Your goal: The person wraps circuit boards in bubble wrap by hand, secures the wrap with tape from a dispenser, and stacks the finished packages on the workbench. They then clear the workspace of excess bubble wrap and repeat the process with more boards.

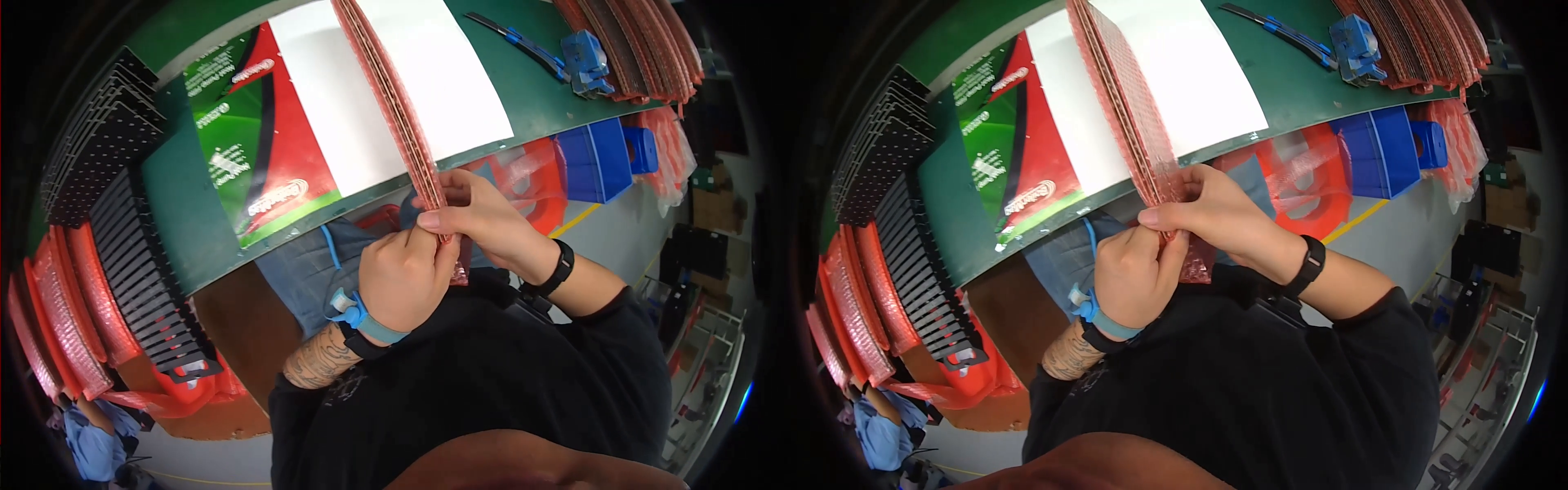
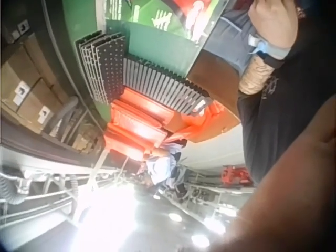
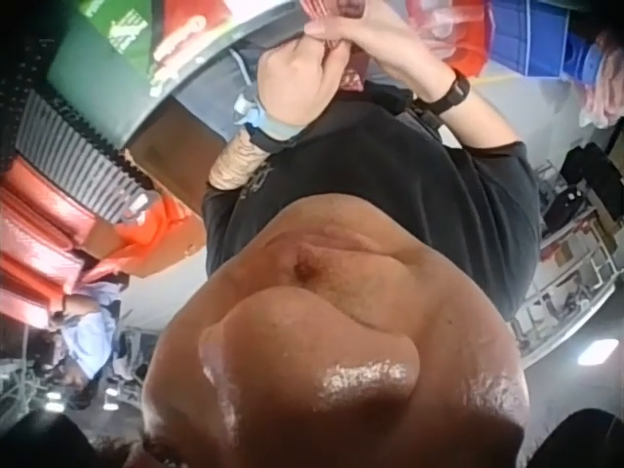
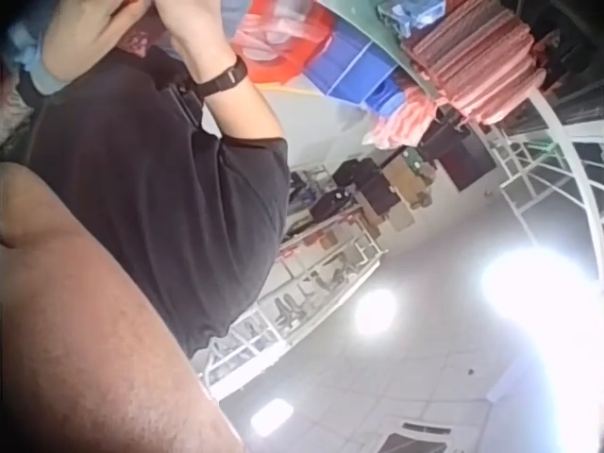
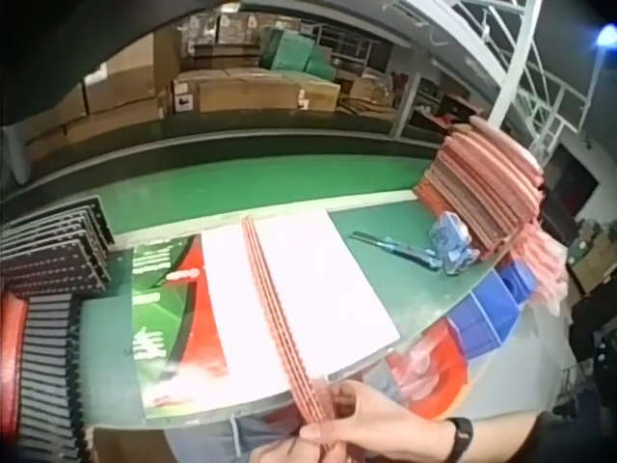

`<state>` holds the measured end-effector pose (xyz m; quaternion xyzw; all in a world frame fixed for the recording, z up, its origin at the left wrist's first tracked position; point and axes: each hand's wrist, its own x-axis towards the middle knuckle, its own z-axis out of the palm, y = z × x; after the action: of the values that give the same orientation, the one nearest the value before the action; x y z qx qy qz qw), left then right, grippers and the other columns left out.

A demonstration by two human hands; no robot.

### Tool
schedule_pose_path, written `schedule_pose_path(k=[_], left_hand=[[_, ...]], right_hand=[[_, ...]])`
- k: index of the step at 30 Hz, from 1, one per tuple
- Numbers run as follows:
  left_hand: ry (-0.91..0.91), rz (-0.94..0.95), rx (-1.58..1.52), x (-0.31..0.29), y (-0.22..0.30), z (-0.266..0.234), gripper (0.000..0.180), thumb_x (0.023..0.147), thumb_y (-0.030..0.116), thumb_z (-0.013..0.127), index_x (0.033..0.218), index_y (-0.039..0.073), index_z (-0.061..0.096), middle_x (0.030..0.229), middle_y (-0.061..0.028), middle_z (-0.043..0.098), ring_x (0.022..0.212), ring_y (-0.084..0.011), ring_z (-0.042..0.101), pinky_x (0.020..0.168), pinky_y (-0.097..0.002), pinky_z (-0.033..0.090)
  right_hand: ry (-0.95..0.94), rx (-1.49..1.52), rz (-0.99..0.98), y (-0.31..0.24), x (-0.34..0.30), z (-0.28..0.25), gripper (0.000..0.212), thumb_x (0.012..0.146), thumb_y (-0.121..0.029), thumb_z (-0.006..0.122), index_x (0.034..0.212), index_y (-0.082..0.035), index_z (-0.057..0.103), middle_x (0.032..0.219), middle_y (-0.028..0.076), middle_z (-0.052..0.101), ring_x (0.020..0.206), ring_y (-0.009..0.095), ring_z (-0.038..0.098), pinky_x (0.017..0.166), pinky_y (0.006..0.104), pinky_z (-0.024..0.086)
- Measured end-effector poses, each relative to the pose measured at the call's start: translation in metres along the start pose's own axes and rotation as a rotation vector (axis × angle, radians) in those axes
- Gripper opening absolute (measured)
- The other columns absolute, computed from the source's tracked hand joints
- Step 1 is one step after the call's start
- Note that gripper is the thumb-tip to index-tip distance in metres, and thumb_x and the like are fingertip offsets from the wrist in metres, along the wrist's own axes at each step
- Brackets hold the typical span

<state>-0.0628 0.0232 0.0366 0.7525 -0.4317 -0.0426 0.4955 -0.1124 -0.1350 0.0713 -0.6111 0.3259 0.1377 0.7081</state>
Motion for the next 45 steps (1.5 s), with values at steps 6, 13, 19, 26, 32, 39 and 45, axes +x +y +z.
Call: schedule_pose_path(k=[6, 13, 19, 26, 32, 39, 45], left_hand=[[-0.026, -0.332, -0.352, -0.015, -0.020, -0.017, 0.023, 0.098, 0.018, 0.064, 0.089, -0.004, 0.064, 0.070, -0.0175, 0.067, 0.060, -0.0331, 0.066, 0.056, -0.0371, 0.051], [-0.003, -0.842, -1.390, -0.039, -0.052, 0.003, 0.033, 0.107, 0.025, 0.054, 0.105, -0.005, 0.069, 0.091, -0.0050, 0.072, 0.082, -0.0095, 0.064, 0.075, -0.0276, 0.052], [0.037, -0.754, -1.321, -0.032, -0.059, 0.017, 0.037, 0.109, 0.031, 0.049, 0.108, -0.001, 0.068, 0.091, -0.0072, 0.073, 0.072, -0.0113, 0.068, 0.059, -0.0261, 0.054], [0.024, -0.788, -1.163, -0.025, -0.061, 0.014, 0.041, 0.109, 0.037, 0.048, 0.100, 0.002, 0.067, 0.078, -0.0043, 0.071, 0.052, -0.0089, 0.060, 0.042, -0.0238, 0.042], [0.055, -0.765, -1.179, -0.031, -0.053, 0.015, 0.041, 0.108, 0.038, 0.049, 0.101, 0.002, 0.067, 0.078, -0.0044, 0.071, 0.056, -0.0092, 0.061, 0.047, -0.0255, 0.045], [0.080, -0.737, -1.192, -0.028, -0.059, 0.025, 0.037, 0.108, 0.033, 0.050, 0.103, 0.001, 0.067, 0.083, -0.0042, 0.071, 0.064, -0.0090, 0.062, 0.053, -0.0277, 0.049], [0.127, -0.660, -1.087, -0.040, -0.089, 0.028, 0.032, 0.108, 0.029, 0.053, 0.103, 0.001, 0.067, 0.088, -0.0019, 0.068, 0.077, -0.0094, 0.061, 0.070, -0.0290, 0.052]], right_hand=[[-0.054, 0.029, -0.021, -0.009, -0.008, -0.002, 0.060, 0.088, -0.022, 0.080, 0.133, 0.007, 0.053, 0.117, 0.013, 0.066, 0.103, 0.016, 0.066, 0.090, 0.0287, 0.052], [-0.065, -0.798, -0.499, -0.111, 0.004, 0.002, 0.018, 0.093, -0.012, 0.071, 0.095, 0.007, 0.072, 0.076, 0.005, 0.068, 0.071, 0.009, 0.062, 0.065, 0.0260, 0.049], [-0.084, -1.206, -1.618, -0.201, 0.122, 0.180, 0.022, 0.088, -0.019, 0.073, 0.100, -0.001, 0.071, 0.089, 0.011, 0.066, 0.083, 0.026, 0.065, 0.073, 0.0383, 0.052], [0.339, -1.486, -1.823, -0.187, 0.177, 0.265, 0.022, 0.086, -0.012, 0.070, 0.102, 0.002, 0.065, 0.098, 0.016, 0.060, 0.100, 0.034, 0.060, 0.083, 0.0433, 0.052], [0.079, -1.415, -1.670, -0.186, 0.174, 0.291, 0.015, 0.084, -0.009, 0.068, 0.094, 0.001, 0.062, 0.093, 0.019, 0.063, 0.097, 0.038, 0.064, 0.082, 0.0470, 0.053], [0.001, -1.343, -1.635, -0.205, 0.137, 0.273, 0.016, 0.086, -0.013, 0.071, 0.093, -0.003, 0.061, 0.088, 0.016, 0.067, 0.086, 0.039, 0.067, 0.074, 0.0477, 0.054], [0.120, -0.960, -1.283, -0.211, 0.023, 0.115, 0.028, 0.089, -0.013, 0.072, 0.114, -0.003, 0.063, 0.092, 0.013, 0.069, 0.081, 0.023, 0.071, 0.071, 0.0363, 0.057]])
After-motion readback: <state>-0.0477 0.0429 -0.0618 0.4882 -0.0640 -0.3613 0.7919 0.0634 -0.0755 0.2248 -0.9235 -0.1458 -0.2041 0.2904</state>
